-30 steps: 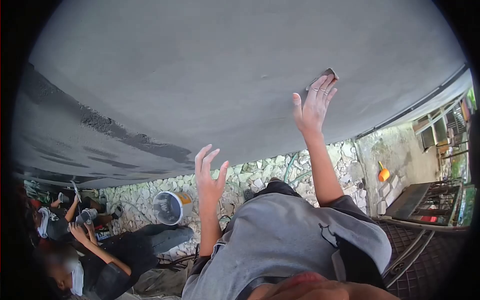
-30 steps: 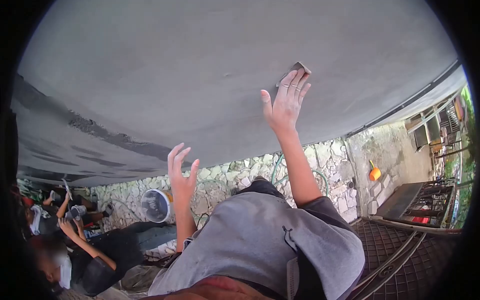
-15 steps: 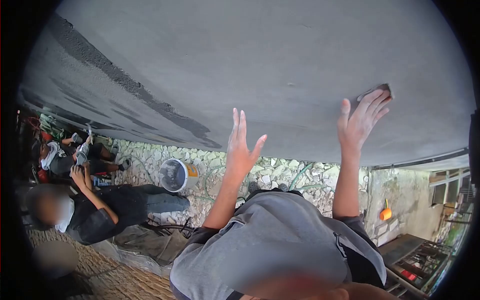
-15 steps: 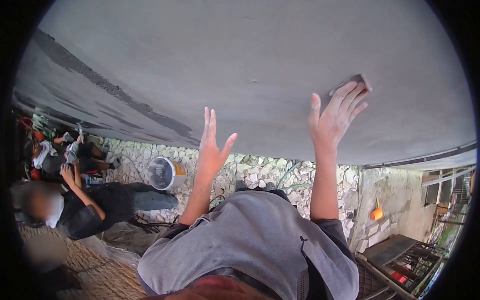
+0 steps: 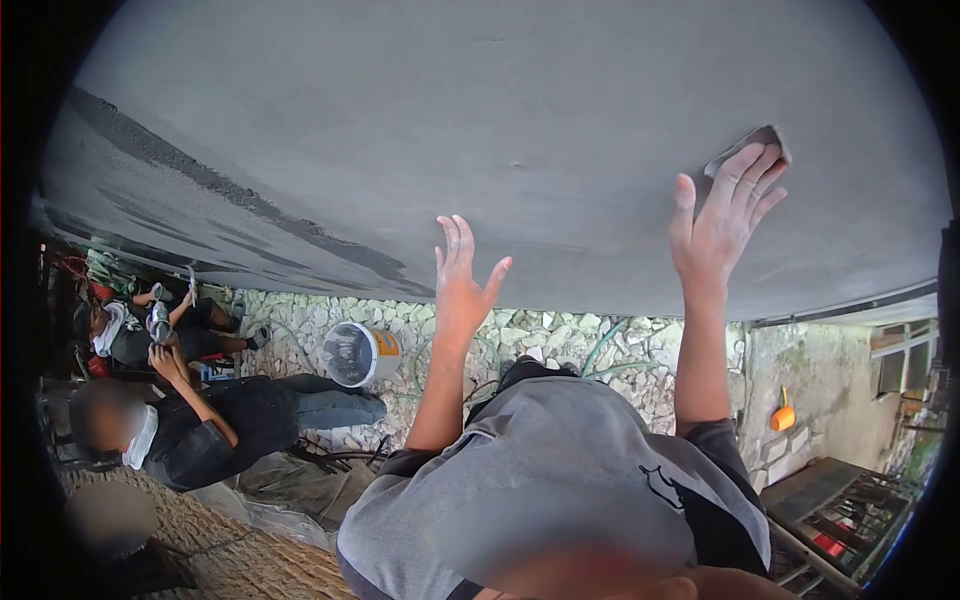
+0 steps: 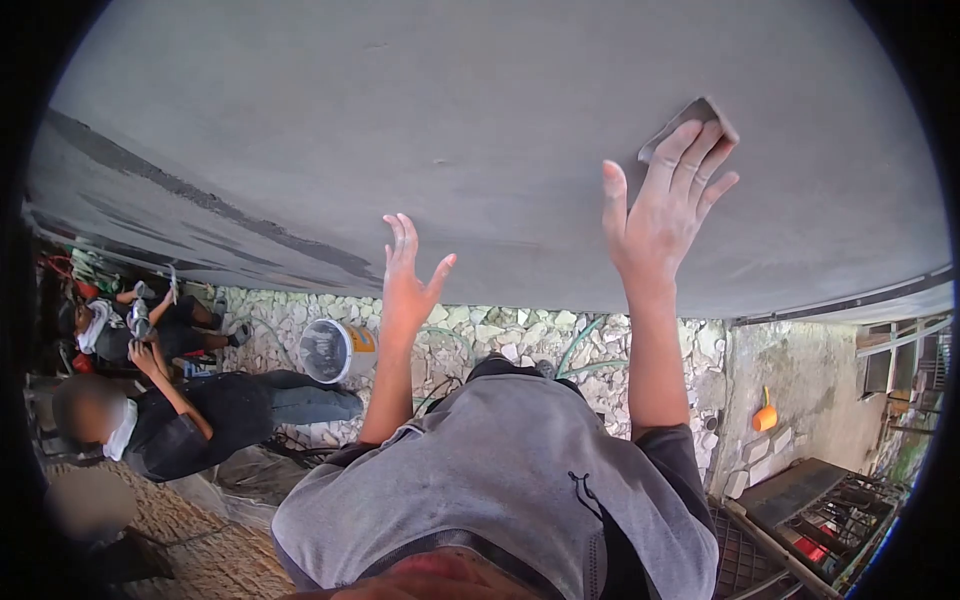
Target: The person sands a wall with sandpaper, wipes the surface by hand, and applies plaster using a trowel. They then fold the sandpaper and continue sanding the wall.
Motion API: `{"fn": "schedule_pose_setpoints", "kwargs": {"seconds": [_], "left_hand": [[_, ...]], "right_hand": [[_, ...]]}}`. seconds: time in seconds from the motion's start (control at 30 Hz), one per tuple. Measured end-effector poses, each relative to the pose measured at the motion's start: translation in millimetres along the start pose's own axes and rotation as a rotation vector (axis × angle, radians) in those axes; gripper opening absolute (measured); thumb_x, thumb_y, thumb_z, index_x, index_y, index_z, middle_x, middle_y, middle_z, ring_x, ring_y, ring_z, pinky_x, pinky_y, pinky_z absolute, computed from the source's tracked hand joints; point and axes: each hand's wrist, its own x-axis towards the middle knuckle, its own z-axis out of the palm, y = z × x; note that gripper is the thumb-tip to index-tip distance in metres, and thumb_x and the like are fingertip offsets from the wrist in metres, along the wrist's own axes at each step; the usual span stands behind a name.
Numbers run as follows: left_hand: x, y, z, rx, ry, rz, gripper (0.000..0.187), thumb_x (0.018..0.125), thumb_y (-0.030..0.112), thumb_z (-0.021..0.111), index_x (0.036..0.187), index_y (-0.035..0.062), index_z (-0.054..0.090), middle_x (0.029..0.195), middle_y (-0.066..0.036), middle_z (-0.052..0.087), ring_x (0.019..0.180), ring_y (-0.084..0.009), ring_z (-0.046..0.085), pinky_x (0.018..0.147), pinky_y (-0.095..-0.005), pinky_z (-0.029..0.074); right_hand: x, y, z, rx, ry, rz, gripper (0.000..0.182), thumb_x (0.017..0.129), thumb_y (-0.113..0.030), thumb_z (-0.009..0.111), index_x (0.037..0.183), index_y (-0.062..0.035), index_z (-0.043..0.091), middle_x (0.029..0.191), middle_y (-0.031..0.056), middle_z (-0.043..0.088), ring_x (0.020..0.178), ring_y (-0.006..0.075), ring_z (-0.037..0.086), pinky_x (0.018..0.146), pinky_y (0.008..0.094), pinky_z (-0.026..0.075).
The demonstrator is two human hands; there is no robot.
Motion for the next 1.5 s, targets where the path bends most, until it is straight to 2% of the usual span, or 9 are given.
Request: {"fn": "schedule_pose_setpoints", "kwargs": {"seconds": [0.3, 0.43, 0.63, 0.7, 0.8, 0.9, 1.03, 1.23, 1.5], "left_hand": [[4, -1, -4, 0.024, 0.008, -0.010, 0.085, 0.092, 0.034, 0.071, 0.155, -0.0011, 0.027, 0.157, -0.030, 0.028, 0.150, -0.0391, 0.022, 0.116, -0.0585, 0.027], [3, 5, -9, 0.078, 0.001, -0.035, 0.083, 0.092, 0.035, 0.070, 0.154, -0.0011, 0.029, 0.156, -0.031, 0.030, 0.147, -0.0405, 0.027, 0.115, -0.0571, 0.031], [6, 12, -11, 0.114, 0.012, -0.030, 0.081, 0.092, 0.037, 0.070, 0.152, -0.0020, 0.032, 0.155, -0.032, 0.031, 0.143, -0.0432, 0.033, 0.114, -0.0548, 0.035], [5, 12, -11, 0.116, 0.023, -0.030, 0.080, 0.092, 0.037, 0.070, 0.152, -0.0023, 0.032, 0.155, -0.032, 0.031, 0.143, -0.0436, 0.034, 0.113, -0.0547, 0.036], [6, 8, -7, 0.083, 0.022, -0.057, 0.079, 0.092, 0.037, 0.070, 0.151, -0.0013, 0.034, 0.155, -0.030, 0.031, 0.141, -0.0444, 0.038, 0.112, -0.0547, 0.037], [4, 3, -6, 0.083, 0.023, -0.049, 0.078, 0.092, 0.037, 0.070, 0.152, 0.0005, 0.034, 0.156, -0.029, 0.032, 0.139, -0.0439, 0.040, 0.112, -0.0550, 0.038], [4, -1, -8, 0.081, 0.035, -0.025, 0.078, 0.092, 0.037, 0.070, 0.152, 0.0018, 0.034, 0.157, -0.028, 0.031, 0.140, -0.0421, 0.040, 0.112, -0.0554, 0.037], [-6, -1, -17, 0.060, 0.049, -0.022, 0.083, 0.092, 0.039, 0.069, 0.155, 0.0040, 0.029, 0.159, -0.023, 0.030, 0.143, -0.0382, 0.037, 0.114, -0.0559, 0.034], [-17, -6, -43, 0.026, 0.240, -0.091, 0.083, 0.093, 0.040, 0.068, 0.156, 0.0051, 0.028, 0.162, -0.018, 0.028, 0.139, -0.0384, 0.043, 0.116, -0.0588, 0.029]], "right_hand": [[-66, -2, 41, 0.001, -0.125, -0.028, 0.095, 0.100, -0.058, 0.043, 0.155, 0.0110, 0.007, 0.160, 0.0362, 0.007, 0.149, 0.0539, 0.001, 0.117, 0.0655, 0.005], [-20, -13, 16, 0.046, -0.089, -0.031, 0.096, 0.099, -0.057, 0.046, 0.154, 0.0123, 0.009, 0.160, 0.0369, 0.008, 0.149, 0.0538, 0.002, 0.116, 0.0671, 0.005], [-8, -22, 20, 0.014, 0.077, -0.078, 0.094, 0.097, -0.060, 0.048, 0.150, 0.0140, 0.024, 0.157, 0.0373, 0.020, 0.148, 0.0550, 0.014, 0.113, 0.0710, 0.011], [-56, -21, 42, 0.059, -0.151, -0.101, 0.093, 0.099, -0.056, 0.047, 0.151, 0.0154, 0.018, 0.157, 0.0378, 0.018, 0.149, 0.0543, 0.004, 0.115, 0.0697, 0.003], [-75, -25, 46, 0.024, -0.168, -0.104, 0.092, 0.099, -0.056, 0.046, 0.151, 0.0152, 0.021, 0.156, 0.0384, 0.021, 0.149, 0.0547, 0.007, 0.114, 0.0713, 0.004], [-21, -39, 18, 0.007, -0.090, -0.093, 0.091, 0.095, -0.060, 0.050, 0.148, 0.0114, 0.033, 0.156, 0.0337, 0.028, 0.146, 0.0537, 0.021, 0.112, 0.0708, 0.016], [25, -62, 4, 0.014, 0.089, -0.154, 0.091, 0.093, -0.060, 0.053, 0.148, 0.0101, 0.034, 0.154, 0.0334, 0.030, 0.145, 0.0532, 0.023, 0.113, 0.0696, 0.016], [-84, -48, 56, 0.022, -0.310, -0.111, 0.093, 0.093, -0.060, 0.056, 0.153, 0.0062, 0.030, 0.160, 0.0256, 0.027, 0.150, 0.0451, 0.018, 0.117, 0.0666, 0.011], [7, 25, 1, 0.020, 0.171, 0.176, 0.090, 0.101, -0.049, 0.048, 0.155, 0.0097, 0.008, 0.163, 0.0308, 0.009, 0.152, 0.0451, 0.003, 0.122, 0.0590, 0.005]]}}
